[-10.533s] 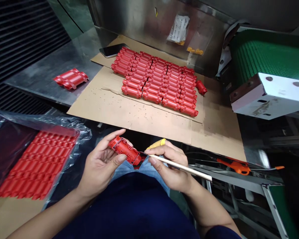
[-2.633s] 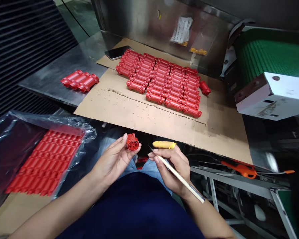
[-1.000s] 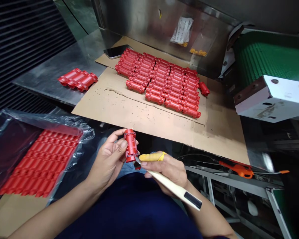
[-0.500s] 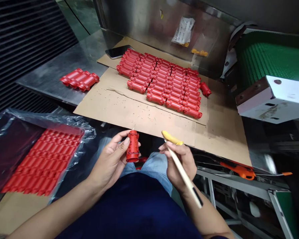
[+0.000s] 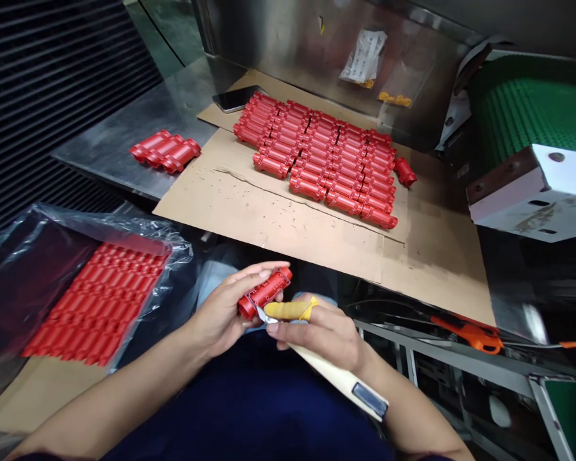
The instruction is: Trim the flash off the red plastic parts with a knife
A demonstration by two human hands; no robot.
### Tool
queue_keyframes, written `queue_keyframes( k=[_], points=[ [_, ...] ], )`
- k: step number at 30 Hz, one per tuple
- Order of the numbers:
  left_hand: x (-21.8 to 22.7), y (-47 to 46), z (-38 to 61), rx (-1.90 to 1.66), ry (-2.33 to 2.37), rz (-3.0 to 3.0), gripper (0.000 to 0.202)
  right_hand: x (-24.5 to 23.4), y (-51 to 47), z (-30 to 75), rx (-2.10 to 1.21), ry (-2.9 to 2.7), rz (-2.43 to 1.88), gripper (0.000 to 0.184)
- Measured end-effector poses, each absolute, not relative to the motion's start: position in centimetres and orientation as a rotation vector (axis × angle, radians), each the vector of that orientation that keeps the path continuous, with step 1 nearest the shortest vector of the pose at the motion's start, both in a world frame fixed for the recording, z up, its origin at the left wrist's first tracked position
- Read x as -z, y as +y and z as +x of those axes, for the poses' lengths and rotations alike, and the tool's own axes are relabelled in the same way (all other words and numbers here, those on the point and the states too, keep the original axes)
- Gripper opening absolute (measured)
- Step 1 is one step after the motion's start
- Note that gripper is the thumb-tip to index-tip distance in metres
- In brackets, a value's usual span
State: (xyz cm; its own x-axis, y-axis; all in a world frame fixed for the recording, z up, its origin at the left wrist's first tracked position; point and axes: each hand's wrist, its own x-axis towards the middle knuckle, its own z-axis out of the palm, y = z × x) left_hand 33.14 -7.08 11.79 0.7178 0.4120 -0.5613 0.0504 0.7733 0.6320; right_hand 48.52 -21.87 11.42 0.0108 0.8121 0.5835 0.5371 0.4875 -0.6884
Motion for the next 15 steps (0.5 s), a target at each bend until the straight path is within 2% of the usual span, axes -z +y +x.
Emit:
queue_keyframes(
  k=[6,12,15],
  points=[
    [-11.4,-7.1,33.2,-0.145,0.771,0.644,0.045,-13.2,-21.5,49.0,-0.343,-1.787,-1.174,0.021],
    [-11.5,-7.1,33.0,-0.119,0.778,0.662,0.044,-13.7,-21.5,48.7,-0.452,-1.742,-1.248,0.019],
    [-11.6,-7.1,33.1,-0.108,0.802,0.692,0.042,-14.3,-21.6,49.0,-0.514,-1.753,-1.289,0.024]
  ],
)
